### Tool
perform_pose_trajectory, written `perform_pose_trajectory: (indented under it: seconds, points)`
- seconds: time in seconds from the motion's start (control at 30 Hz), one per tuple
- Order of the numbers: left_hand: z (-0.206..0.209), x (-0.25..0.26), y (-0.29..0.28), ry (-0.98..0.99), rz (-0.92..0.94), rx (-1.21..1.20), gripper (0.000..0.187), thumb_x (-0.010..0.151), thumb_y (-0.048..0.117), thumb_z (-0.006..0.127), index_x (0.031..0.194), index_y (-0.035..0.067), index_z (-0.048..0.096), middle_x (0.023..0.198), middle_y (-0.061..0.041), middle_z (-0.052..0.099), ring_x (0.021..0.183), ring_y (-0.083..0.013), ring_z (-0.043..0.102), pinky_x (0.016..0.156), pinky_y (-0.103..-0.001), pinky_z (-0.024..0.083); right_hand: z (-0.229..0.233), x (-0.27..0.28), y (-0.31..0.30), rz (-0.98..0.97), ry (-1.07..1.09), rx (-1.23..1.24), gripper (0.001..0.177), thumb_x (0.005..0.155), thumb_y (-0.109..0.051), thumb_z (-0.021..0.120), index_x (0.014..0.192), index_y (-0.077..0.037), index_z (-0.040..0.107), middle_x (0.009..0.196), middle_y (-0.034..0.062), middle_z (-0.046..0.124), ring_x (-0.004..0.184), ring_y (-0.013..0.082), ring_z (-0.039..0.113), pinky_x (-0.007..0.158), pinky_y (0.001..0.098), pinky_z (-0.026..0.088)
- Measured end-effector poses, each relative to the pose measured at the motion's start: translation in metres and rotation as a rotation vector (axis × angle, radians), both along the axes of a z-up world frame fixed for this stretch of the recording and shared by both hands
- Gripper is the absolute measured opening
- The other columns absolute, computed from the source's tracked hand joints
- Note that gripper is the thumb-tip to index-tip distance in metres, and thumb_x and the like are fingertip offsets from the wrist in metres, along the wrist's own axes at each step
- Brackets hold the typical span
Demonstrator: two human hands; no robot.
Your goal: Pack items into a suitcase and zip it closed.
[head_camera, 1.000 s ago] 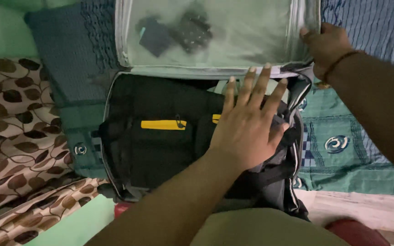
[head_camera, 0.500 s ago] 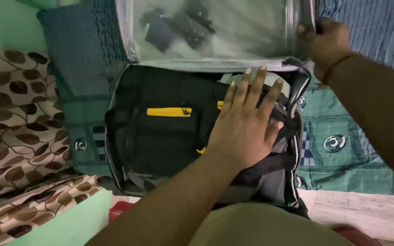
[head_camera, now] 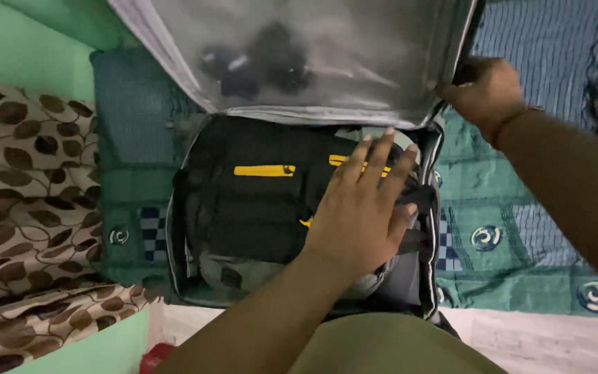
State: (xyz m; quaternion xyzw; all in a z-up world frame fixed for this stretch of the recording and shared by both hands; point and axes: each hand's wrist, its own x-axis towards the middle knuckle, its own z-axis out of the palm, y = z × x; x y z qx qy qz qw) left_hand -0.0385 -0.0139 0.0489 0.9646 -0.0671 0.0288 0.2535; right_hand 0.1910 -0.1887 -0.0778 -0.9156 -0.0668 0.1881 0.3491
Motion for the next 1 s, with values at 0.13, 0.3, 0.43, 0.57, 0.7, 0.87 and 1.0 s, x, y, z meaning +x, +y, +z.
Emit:
perform_pose_trajectory:
  seconds: [0.13, 0.3, 0.43, 0.57, 0.7, 0.87, 1.0]
  points:
    - [0.008, -0.018, 0.003, 0.001, 0.036, 0.069, 0.068, 0.094, 0.035, 0.064, 0.154, 0.011, 0.041, 0.162, -0.019, 0.036, 0.147, -0.0422, 0.039, 0.117, -0.055, 0.036, 0.014, 0.001, -0.002, 0.046, -0.019, -0.099, 0.044, 0.089, -0.033, 0.081, 0.118, -0.001, 0.075, 0.110, 0.0176, 0.076, 0.095, 0.0274, 0.074, 0.090, 0.0412, 0.058]
    - [0.010, -0.041, 0.007, -0.024, 0.076, 0.013, 0.072, 0.094, 0.034, 0.065, 0.156, 0.008, 0.039, 0.164, -0.020, 0.034, 0.146, -0.0419, 0.040, 0.115, -0.053, 0.040, 0.009, 0.003, -0.005, 0.097, -0.136, -0.141, 0.041, 0.084, -0.030, 0.082, 0.113, -0.003, 0.078, 0.108, 0.0174, 0.076, 0.094, 0.0285, 0.073, 0.091, 0.0416, 0.056]
    - [0.013, -0.055, 0.010, -0.012, 0.097, 0.053, 0.071, 0.090, 0.034, 0.066, 0.151, 0.008, 0.042, 0.162, -0.021, 0.035, 0.145, -0.0424, 0.040, 0.112, -0.054, 0.039, 0.032, 0.001, 0.005, 0.158, -0.231, -0.109, 0.039, 0.086, -0.027, 0.082, 0.113, 0.001, 0.075, 0.108, 0.0199, 0.076, 0.095, 0.0298, 0.074, 0.090, 0.0423, 0.057]
    - [0.010, -0.068, 0.017, -0.022, 0.133, 0.038, 0.069, 0.091, 0.033, 0.066, 0.150, 0.006, 0.044, 0.159, -0.022, 0.038, 0.143, -0.0427, 0.040, 0.109, -0.054, 0.040, 0.054, 0.000, 0.017, 0.028, -0.193, 0.149, 0.045, 0.087, -0.018, 0.083, 0.121, 0.003, 0.063, 0.116, 0.0191, 0.073, 0.102, 0.0271, 0.072, 0.090, 0.0405, 0.058]
    - [-0.005, -0.077, 0.035, -0.156, 0.358, -0.056, 0.057, 0.099, 0.034, 0.062, 0.145, 0.004, 0.051, 0.151, -0.022, 0.052, 0.138, -0.0426, 0.048, 0.113, -0.052, 0.041, 0.054, 0.005, 0.014, 0.121, -0.281, 0.564, 0.045, 0.093, -0.005, 0.076, 0.134, 0.001, 0.059, 0.130, 0.0157, 0.073, 0.118, 0.0244, 0.071, 0.104, 0.0377, 0.057]
    - [-0.004, -0.085, 0.101, -0.011, 0.970, -0.365, 0.050, 0.099, 0.047, 0.055, 0.131, 0.011, 0.064, 0.125, -0.015, 0.070, 0.116, -0.0350, 0.065, 0.098, -0.046, 0.051, 0.074, -0.045, 0.001, 0.095, -0.325, 0.807, 0.047, 0.093, 0.000, 0.070, 0.135, -0.002, 0.050, 0.133, 0.0089, 0.066, 0.124, 0.0200, 0.064, 0.108, 0.0347, 0.052]
    - [-0.027, -0.100, 0.185, -0.019, 1.196, -1.007, 0.069, 0.093, 0.061, 0.047, 0.134, 0.007, 0.058, 0.133, -0.014, 0.065, 0.120, -0.0306, 0.062, 0.093, -0.048, 0.056, 0.078, -0.088, -0.017, 0.080, -0.461, 0.678, 0.029, 0.103, 0.000, 0.059, 0.133, -0.001, 0.056, 0.130, 0.0092, 0.066, 0.121, 0.0185, 0.062, 0.104, 0.0341, 0.051]
